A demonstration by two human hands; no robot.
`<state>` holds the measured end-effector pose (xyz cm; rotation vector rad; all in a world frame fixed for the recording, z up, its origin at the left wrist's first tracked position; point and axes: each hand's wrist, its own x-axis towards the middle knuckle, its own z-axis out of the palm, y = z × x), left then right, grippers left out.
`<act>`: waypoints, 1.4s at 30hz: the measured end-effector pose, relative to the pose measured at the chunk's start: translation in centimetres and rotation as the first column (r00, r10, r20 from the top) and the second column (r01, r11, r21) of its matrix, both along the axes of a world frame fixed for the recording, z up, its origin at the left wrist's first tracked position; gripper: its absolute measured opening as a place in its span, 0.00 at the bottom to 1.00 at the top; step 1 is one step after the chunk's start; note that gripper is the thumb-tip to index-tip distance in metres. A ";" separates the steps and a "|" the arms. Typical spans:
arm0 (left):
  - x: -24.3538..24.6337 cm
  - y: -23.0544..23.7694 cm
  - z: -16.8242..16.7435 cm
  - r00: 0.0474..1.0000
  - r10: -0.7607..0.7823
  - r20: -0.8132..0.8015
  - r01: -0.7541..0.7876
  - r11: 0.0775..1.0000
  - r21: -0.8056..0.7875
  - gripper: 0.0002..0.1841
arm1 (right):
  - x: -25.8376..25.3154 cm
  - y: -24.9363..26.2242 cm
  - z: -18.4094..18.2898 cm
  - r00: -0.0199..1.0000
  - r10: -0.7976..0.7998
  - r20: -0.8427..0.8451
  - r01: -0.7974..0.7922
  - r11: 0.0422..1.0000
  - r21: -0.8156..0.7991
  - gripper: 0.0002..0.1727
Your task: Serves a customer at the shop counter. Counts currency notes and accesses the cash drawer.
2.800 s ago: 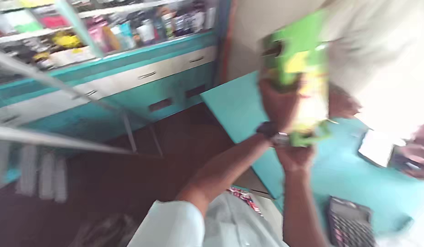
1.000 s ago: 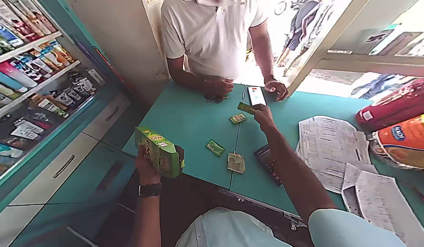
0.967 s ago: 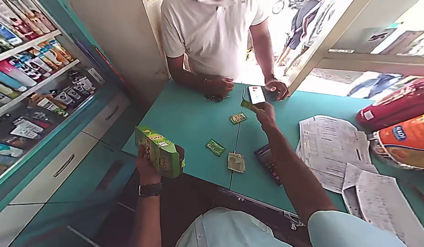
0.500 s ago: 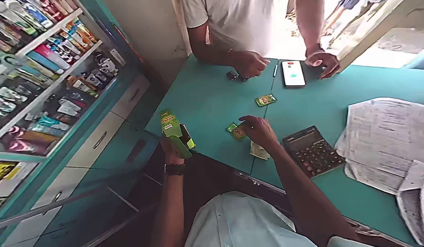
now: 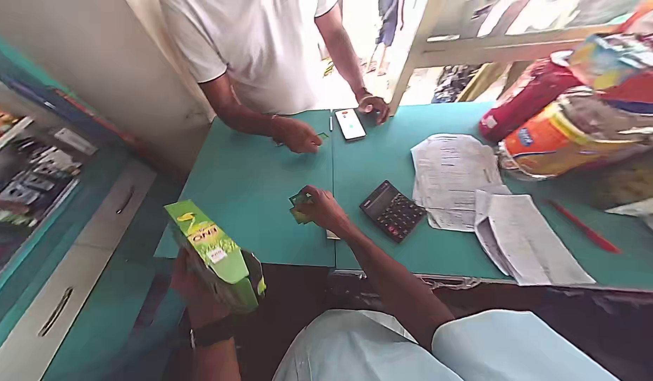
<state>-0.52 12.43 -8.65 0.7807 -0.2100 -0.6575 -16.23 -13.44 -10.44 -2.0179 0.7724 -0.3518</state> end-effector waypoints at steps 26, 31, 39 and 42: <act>-15.4 -8.8 -3.8 0.815 -0.258 0.519 -0.032 0.874 0.484 0.25 | -37.0 -0.1 7.3 0.724 -0.644 0.245 0.522 0.745 0.415 0.27; -14.3 -15.1 -6.5 0.577 -0.590 0.565 -0.213 0.559 0.801 0.36 | -44.5 -12.4 3.9 0.813 -0.582 0.016 0.549 0.775 0.313 0.21; -16.2 -18.5 -6.4 0.561 -0.665 0.494 -0.369 0.333 0.868 0.36 | -45.9 -19.2 0.2 0.827 -0.479 -0.295 0.553 0.786 0.275 0.18; -15.7 -17.0 -6.2 0.679 -0.522 0.516 -0.318 0.424 0.848 0.19 | -46.6 -19.8 -0.8 0.870 -0.419 -0.261 0.469 0.866 0.174 0.21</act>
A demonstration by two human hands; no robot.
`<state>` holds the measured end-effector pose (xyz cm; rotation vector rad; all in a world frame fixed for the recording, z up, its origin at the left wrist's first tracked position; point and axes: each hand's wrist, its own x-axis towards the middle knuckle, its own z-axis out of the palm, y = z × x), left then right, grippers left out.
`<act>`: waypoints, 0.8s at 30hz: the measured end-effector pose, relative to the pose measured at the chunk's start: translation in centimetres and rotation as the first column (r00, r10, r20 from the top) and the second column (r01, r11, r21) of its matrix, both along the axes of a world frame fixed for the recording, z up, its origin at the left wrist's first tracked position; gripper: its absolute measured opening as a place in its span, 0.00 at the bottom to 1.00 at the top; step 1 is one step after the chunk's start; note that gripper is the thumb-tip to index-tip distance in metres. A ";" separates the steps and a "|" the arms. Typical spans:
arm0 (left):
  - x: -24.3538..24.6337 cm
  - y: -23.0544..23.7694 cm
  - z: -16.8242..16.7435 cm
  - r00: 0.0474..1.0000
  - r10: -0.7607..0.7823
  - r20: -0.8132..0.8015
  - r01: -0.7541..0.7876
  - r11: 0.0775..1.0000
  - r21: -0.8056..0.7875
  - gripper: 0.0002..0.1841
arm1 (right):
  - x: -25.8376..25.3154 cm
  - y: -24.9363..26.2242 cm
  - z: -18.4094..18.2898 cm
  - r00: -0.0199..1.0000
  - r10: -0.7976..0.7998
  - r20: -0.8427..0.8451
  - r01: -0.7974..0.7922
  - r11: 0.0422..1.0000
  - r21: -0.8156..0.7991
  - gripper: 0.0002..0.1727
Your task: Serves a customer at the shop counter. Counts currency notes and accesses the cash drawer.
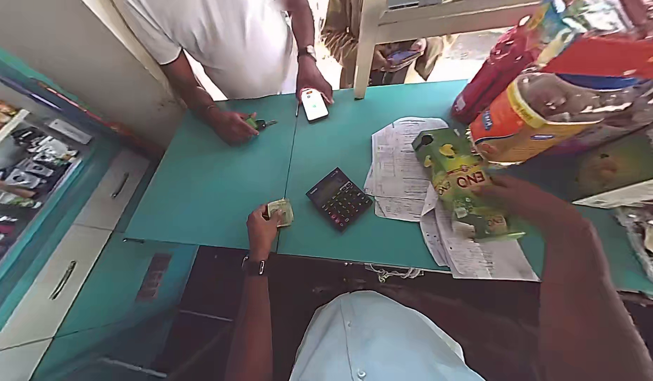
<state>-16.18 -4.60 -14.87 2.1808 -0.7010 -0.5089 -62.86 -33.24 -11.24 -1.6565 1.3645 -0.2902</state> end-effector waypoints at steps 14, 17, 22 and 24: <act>-17.5 -1.1 4.9 0.711 -0.675 -0.195 0.480 0.669 -0.567 0.13 | -6.1 10.3 2.0 0.923 -0.263 0.281 0.350 0.875 -0.333 0.23; -26.0 -3.7 5.5 0.521 -0.820 -0.240 0.579 0.545 -0.606 0.12 | -9.7 16.8 2.7 0.895 -0.152 0.419 0.299 0.902 -0.311 0.22; -42.3 -6.4 4.8 0.092 -0.982 -0.168 0.794 0.174 -0.583 0.14 | -20.1 26.3 0.4 0.745 0.012 0.667 0.191 0.954 -0.230 0.36; -49.5 -6.6 3.8 -0.087 -0.981 -0.176 0.804 0.035 -0.594 0.14 | -24.8 29.5 -1.5 0.736 -0.117 0.667 0.331 0.921 -0.204 0.34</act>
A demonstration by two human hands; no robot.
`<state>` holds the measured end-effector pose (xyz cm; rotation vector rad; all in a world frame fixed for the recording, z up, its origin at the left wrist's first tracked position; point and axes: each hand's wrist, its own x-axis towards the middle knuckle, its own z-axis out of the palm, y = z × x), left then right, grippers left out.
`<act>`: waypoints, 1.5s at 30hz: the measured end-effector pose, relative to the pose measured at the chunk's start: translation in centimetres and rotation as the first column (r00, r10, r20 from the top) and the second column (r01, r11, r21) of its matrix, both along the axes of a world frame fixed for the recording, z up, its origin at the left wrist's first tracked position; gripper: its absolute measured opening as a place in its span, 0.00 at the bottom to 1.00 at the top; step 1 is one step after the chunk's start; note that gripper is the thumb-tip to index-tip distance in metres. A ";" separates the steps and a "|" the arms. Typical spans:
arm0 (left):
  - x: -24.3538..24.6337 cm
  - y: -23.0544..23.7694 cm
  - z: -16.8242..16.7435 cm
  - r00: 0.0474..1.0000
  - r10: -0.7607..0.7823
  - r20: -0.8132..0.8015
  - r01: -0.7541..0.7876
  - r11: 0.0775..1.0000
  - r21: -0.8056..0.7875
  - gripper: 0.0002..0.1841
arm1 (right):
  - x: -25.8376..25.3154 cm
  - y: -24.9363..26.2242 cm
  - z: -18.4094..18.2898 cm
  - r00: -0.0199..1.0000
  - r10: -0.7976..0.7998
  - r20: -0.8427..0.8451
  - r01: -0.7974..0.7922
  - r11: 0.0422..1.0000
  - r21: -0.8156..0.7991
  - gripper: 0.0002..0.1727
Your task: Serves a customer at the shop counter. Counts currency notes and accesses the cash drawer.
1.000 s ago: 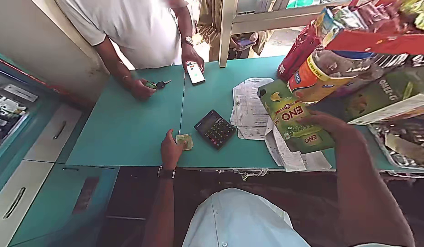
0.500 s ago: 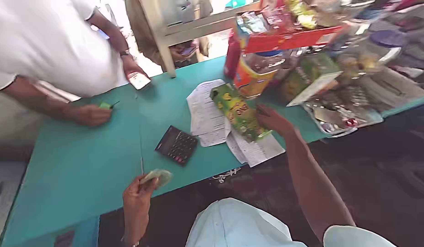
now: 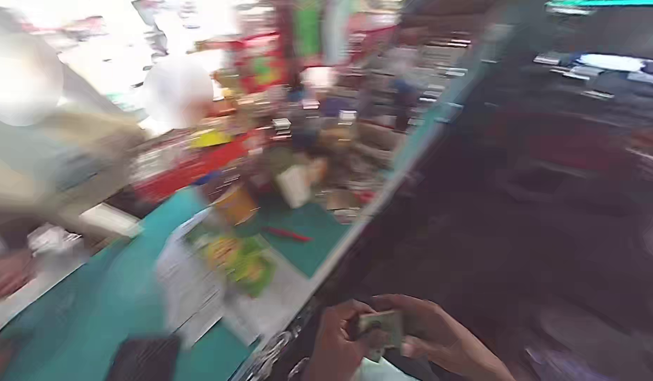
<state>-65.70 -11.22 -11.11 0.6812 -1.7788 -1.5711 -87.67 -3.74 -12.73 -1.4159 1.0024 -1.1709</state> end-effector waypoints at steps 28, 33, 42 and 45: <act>-105.5 -9.6 -3.4 0.652 -0.758 0.025 0.632 0.525 -0.570 0.09 | -78.9 4.1 -0.2 -0.267 -0.928 -0.260 0.862 -0.110 -0.495 0.03; -122.1 -7.2 -3.5 0.322 -0.923 -0.210 0.868 0.376 -0.325 0.16 | -92.5 4.3 -2.9 -0.467 -0.857 -0.219 0.759 -0.262 -0.596 0.04; -151.0 1.7 -3.6 0.462 -0.839 -0.288 0.887 0.433 0.162 0.20 | -121.1 11.6 -5.1 -0.412 -0.906 0.099 0.846 -0.420 -0.327 0.06; -159.2 6.0 -1.9 0.394 -0.885 -0.248 0.916 0.355 0.188 0.23 | -128.3 15.9 -2.1 -0.499 -0.802 0.328 0.848 -0.529 -0.004 0.12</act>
